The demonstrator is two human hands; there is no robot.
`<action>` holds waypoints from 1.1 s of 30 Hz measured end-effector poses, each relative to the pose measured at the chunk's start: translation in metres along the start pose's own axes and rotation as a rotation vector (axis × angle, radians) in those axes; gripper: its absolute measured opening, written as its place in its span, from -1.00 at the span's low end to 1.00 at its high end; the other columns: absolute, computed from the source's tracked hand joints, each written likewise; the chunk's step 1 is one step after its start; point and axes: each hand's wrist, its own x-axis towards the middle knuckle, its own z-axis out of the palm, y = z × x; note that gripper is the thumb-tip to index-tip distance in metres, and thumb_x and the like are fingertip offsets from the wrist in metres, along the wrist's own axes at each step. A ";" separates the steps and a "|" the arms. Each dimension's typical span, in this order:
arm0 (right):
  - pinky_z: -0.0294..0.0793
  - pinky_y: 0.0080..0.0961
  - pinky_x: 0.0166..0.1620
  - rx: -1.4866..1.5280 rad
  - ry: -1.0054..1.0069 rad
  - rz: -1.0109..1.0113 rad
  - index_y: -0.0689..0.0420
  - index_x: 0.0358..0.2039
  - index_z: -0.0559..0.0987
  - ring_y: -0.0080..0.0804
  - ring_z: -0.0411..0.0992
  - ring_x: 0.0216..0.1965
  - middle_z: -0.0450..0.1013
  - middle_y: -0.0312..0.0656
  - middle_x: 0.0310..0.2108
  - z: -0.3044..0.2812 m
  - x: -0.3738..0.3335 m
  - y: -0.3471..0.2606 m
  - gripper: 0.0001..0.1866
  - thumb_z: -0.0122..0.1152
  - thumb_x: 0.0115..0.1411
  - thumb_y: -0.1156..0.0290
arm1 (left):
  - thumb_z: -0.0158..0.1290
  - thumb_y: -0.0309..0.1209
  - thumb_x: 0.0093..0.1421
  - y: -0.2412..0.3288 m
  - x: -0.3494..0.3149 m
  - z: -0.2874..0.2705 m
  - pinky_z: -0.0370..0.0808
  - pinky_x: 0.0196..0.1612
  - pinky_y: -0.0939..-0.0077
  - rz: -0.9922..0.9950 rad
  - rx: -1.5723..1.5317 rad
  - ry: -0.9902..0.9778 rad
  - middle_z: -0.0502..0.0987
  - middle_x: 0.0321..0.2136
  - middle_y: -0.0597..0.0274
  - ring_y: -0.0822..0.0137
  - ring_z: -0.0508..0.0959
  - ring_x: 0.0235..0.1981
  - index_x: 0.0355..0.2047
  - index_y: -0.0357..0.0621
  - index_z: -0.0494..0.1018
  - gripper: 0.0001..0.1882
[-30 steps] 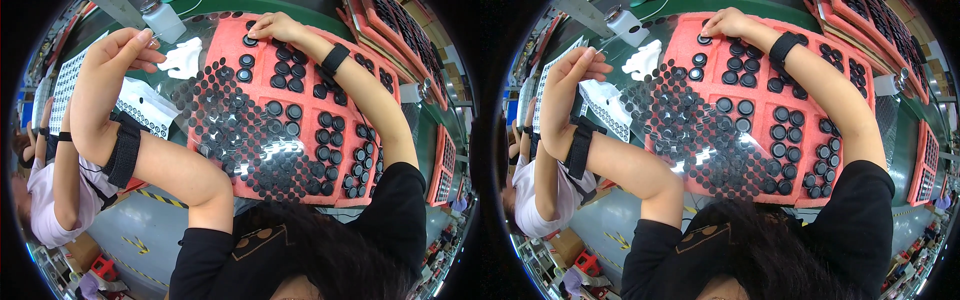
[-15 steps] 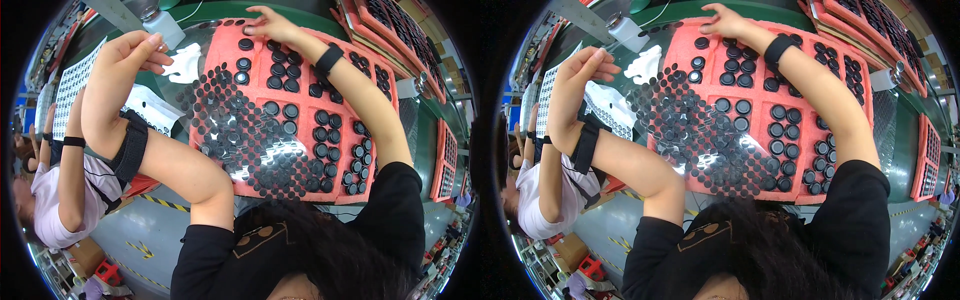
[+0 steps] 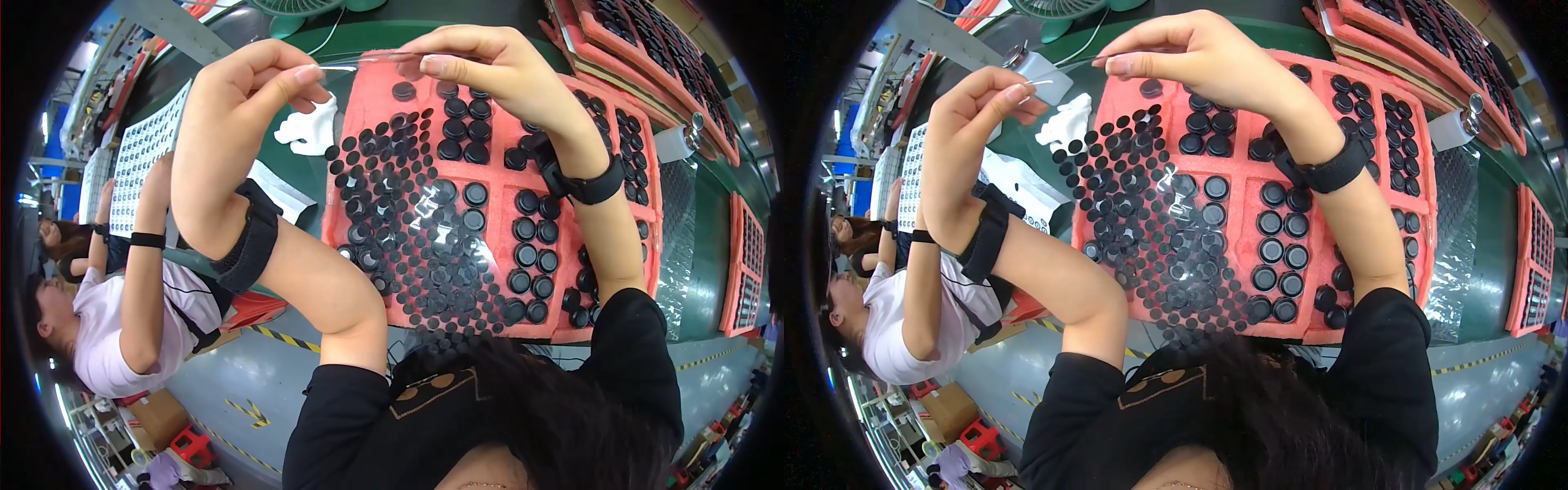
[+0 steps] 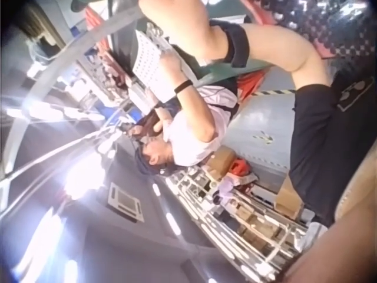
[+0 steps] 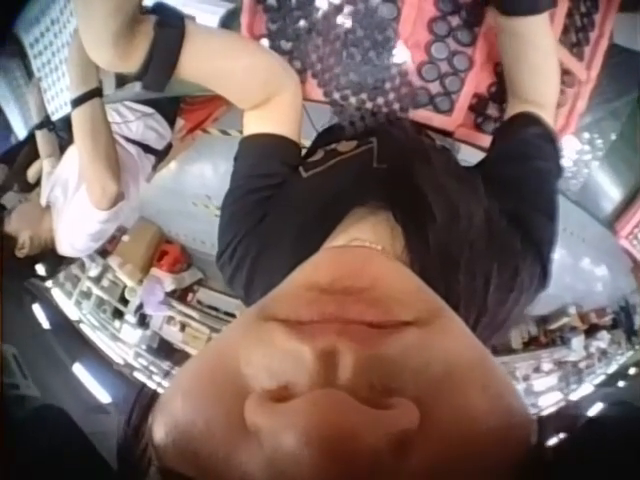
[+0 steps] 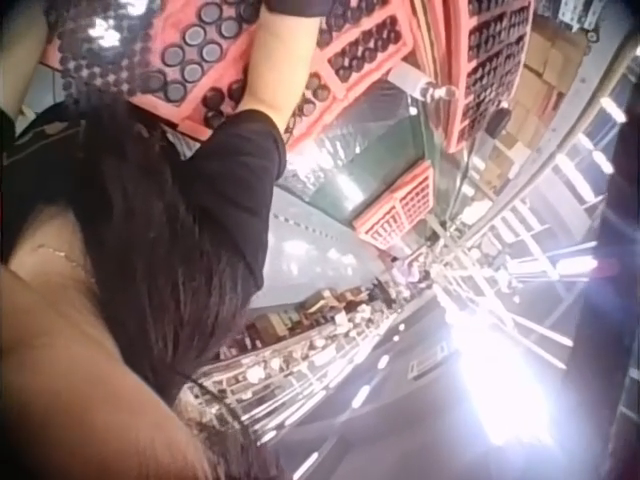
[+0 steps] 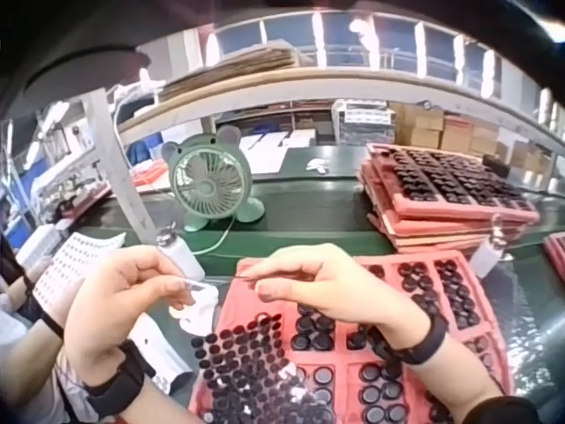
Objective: Manually placing small black circular components from a plastic sheet into a red sorting tray.
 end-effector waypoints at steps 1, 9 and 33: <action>0.31 -0.72 -0.38 0.003 0.009 -0.006 0.21 -0.24 0.45 -0.62 0.35 -0.39 0.42 -0.28 -0.37 -0.002 -0.001 -0.002 -0.76 -0.05 0.09 0.43 | -0.07 -0.44 0.04 0.002 0.001 0.003 0.37 -0.41 0.71 0.009 0.001 0.007 0.47 -0.61 0.20 0.50 0.45 -0.53 -0.48 -0.36 0.36 -0.83; 0.37 -0.61 -0.46 -0.661 0.203 -0.505 0.19 -0.31 0.48 -0.42 0.38 -0.50 0.41 -0.20 -0.46 -0.005 -0.010 0.000 -0.74 0.05 -0.09 0.60 | -0.03 -0.47 0.00 0.024 0.009 0.023 0.33 -0.29 0.67 0.114 0.198 -0.082 0.47 -0.47 0.22 0.48 0.43 -0.39 -0.34 -0.34 0.38 -0.79; 0.33 -0.68 -0.36 -0.277 0.268 -0.968 0.24 -0.27 0.44 -0.49 0.36 -0.44 0.39 -0.21 -0.46 -0.020 -0.006 -0.022 -0.68 0.17 -0.11 0.50 | -0.01 -0.53 -0.05 0.040 0.013 0.043 0.30 -0.52 0.78 0.238 0.244 0.061 0.44 -0.61 0.32 0.61 0.38 -0.58 -0.48 -0.33 0.41 -0.89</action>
